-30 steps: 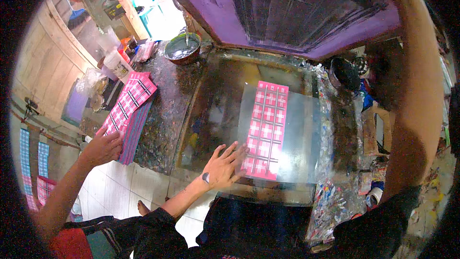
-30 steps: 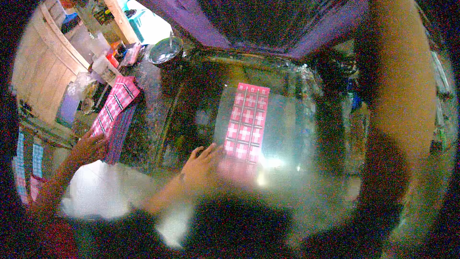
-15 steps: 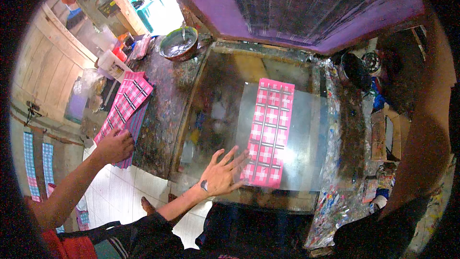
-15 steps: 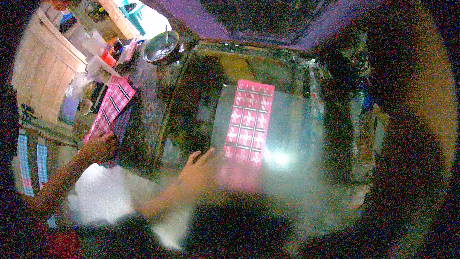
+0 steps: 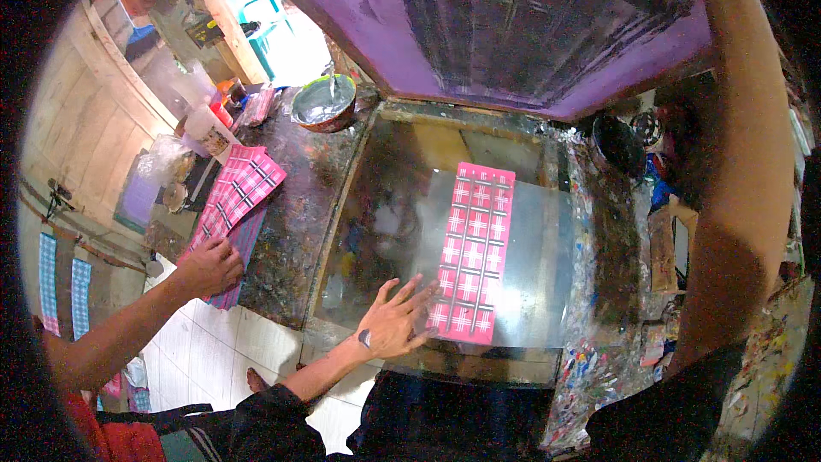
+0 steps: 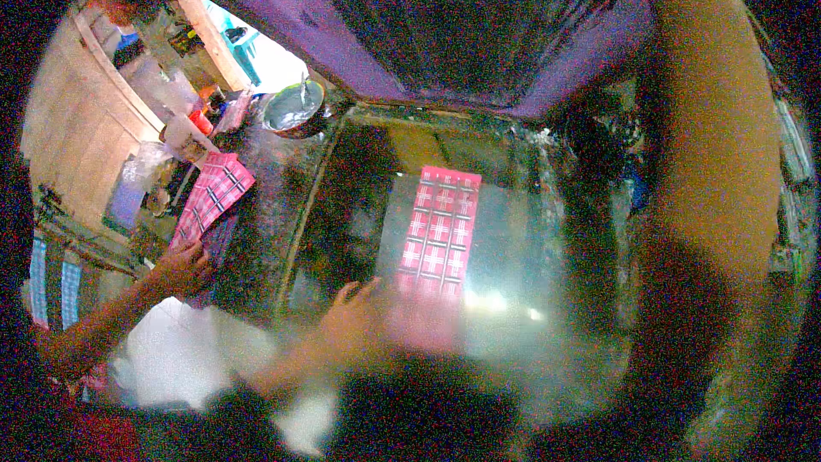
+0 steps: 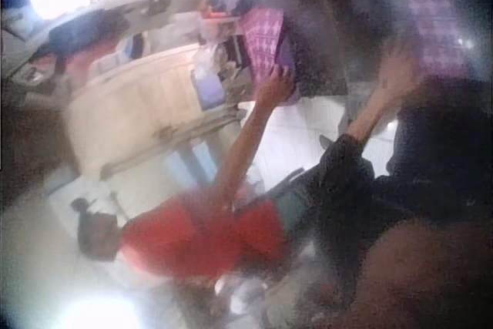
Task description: The person performs screen printing on fabric pieces by placing each piece onto a glass surface, lowering the screen, and spreading ink across the screen using a squeegee by hand before lifting the screen and setting the printed fabric aside.
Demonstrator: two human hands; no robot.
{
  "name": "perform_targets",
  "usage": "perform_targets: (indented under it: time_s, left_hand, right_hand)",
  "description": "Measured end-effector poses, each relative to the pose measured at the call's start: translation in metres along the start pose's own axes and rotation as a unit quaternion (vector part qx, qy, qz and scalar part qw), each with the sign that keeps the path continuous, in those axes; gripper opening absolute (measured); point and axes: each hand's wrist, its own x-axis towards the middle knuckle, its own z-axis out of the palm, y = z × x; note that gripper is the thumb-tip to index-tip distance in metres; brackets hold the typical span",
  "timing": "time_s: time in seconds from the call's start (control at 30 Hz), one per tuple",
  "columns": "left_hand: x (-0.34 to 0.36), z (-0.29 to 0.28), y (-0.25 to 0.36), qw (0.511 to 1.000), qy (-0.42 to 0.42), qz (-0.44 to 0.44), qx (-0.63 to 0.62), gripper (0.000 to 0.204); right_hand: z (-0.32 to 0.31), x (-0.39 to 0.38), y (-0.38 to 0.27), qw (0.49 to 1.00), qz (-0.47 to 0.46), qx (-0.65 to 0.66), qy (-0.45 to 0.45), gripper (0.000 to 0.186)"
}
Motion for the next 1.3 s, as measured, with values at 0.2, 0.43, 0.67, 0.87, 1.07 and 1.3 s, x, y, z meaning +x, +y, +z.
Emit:
perform_targets:
  time_s: [0.2,0.43,0.67,0.87,1.07,1.3]
  left_hand:
    - [0.007,0.0,0.003,1.0,0.026,0.017,0.006,0.066]
    - [0.0,0.005,0.003,0.999,0.034,0.007,0.024,0.069]
    - [-0.011,-0.002,0.003,0.995,0.091,0.03,-0.018,0.067]
    - [-0.013,-0.002,0.006,0.992,0.113,0.017,-0.05,0.065]
    - [0.037,0.01,0.09,0.946,0.276,-0.112,-0.126,0.061]
    - [0.027,-0.107,0.108,0.56,0.369,0.01,-0.742,0.043]
  right_hand:
    - [-0.018,-0.037,-0.034,0.994,0.048,-0.102,0.001,0.062]
    - [-0.015,-0.043,-0.038,0.993,0.025,-0.11,-0.042,0.07]
    - [-0.011,-0.049,-0.04,0.976,0.076,-0.202,-0.034,0.086]
    - [-0.01,-0.064,-0.036,0.962,-0.11,-0.247,-0.036,0.045]
    - [-0.008,-0.098,-0.058,0.985,0.036,-0.171,0.007,0.087]
    - [0.023,-0.202,-0.106,0.989,0.026,-0.143,0.026,0.068]
